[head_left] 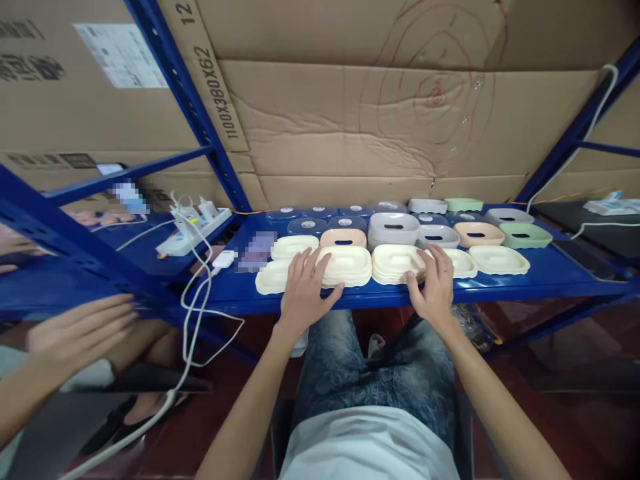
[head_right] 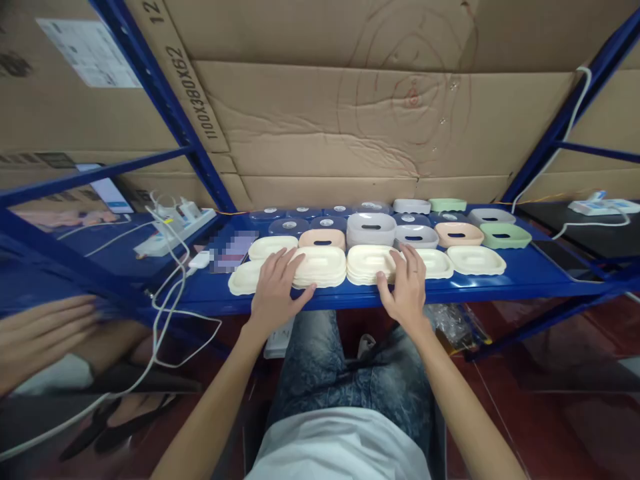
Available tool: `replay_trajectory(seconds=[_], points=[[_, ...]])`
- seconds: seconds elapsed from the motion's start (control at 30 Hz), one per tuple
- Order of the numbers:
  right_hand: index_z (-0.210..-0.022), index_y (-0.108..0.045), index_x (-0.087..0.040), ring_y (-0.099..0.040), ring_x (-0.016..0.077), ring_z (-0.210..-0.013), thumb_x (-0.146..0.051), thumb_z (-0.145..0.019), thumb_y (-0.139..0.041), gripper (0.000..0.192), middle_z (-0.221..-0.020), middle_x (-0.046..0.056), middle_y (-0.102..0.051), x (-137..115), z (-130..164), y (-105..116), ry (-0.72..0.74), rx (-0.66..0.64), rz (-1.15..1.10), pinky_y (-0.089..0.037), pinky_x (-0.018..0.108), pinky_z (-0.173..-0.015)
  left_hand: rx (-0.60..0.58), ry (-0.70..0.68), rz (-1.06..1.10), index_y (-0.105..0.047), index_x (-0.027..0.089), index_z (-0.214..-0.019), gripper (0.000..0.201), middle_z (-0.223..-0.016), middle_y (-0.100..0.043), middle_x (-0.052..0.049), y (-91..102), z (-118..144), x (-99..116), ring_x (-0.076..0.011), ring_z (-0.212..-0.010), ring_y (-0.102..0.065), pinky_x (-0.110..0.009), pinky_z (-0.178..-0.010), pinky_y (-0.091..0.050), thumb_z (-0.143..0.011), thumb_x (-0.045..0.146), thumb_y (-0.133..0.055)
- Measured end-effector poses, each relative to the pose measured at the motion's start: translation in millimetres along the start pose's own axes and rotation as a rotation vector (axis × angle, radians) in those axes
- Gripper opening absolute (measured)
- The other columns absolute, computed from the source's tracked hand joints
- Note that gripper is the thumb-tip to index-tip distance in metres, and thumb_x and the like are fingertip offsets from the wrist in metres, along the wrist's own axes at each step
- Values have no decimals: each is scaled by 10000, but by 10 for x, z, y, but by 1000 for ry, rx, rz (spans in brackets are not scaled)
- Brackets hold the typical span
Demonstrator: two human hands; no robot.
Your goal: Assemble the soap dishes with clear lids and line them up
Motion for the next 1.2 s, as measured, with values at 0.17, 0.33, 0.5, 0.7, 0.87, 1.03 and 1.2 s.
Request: replay_trajectory(seconds=[0.17, 0.33, 0.5, 0.7, 0.87, 1.03, 1.2], points=[[-1558, -529, -208, -424, 427, -1582, -413, -1090, -515, 512, -1619, 227, -517, 25, -17, 8, -39, 28, 28, -374, 695, -1293, 23, -13, 7, -543, 164, -1553, 610, -1651, -552, -221, 14, 15, 2, -454, -1604, -442, -696, -1310, -374, -1034, 449, -686], [-1506, -573, -165, -443, 418, -1579, -446, -1105, -507, 494, -1605, 241, -547, 75, -17, -41, -32, 60, 96, -402, 687, -1275, 64, 3, 73, -559, 183, -1540, 592, -1633, -571, -218, 25, 29, -16, -441, -1593, -457, -678, -1314, -377, -1019, 427, -700], [-1510, -574, -141, -393, 430, -1618, -455, -1111, -503, 512, -1634, 262, -520, 106, -11, -73, -46, 37, 144, -396, 697, -1283, 168, 49, 212, -600, 218, -1482, 463, -1545, -634, -169, 169, 34, -97, -374, -1556, -504, -614, -1292, -432, -1041, 342, -666], [-1519, -564, -120, -377, 450, -1623, -457, -1107, -504, 536, -1643, 277, -511, 108, -17, -94, -21, 28, 178, -377, 712, -1293, 257, 134, 135, -637, 176, -1413, 387, -1465, -670, -179, 358, 74, -311, -375, -1513, -512, -590, -1279, -434, -1052, 316, -649], [-1523, -561, -124, -390, 447, -1619, -444, -1104, -512, 530, -1638, 279, -517, 103, -13, -92, -3, 47, 175, -386, 709, -1290, 199, 175, -17, -668, 142, -1376, 397, -1418, -691, -215, 219, 124, -417, -437, -1492, -514, -628, -1244, -433, -1044, 358, -648], [-1520, -560, -126, -402, 449, -1614, -439, -1111, -502, 518, -1632, 278, -524, 75, -13, -81, 1, 48, 173, -397, 710, -1280, 189, 182, -42, -683, 138, -1364, 396, -1403, -712, -207, 159, 140, -416, -436, -1451, -545, -603, -1219, -449, -1049, 372, -629], [-1514, -563, -118, -416, 443, -1602, -426, -1108, -505, 513, -1619, 277, -534, 62, -12, -82, 23, 50, 179, -399, 702, -1282, 167, 207, -38, -691, 157, -1357, 386, -1400, -726, -191, 155, 138, -426, -431, -1437, -561, -597, -1208, -450, -1050, 375, -606]])
Point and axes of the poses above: each hand's wrist, its own z-axis away from the middle knuckle, its own y-axis out of the back of the hand, x = y × z, the point moved 6 cm from there along -z, towards the middle knuckle
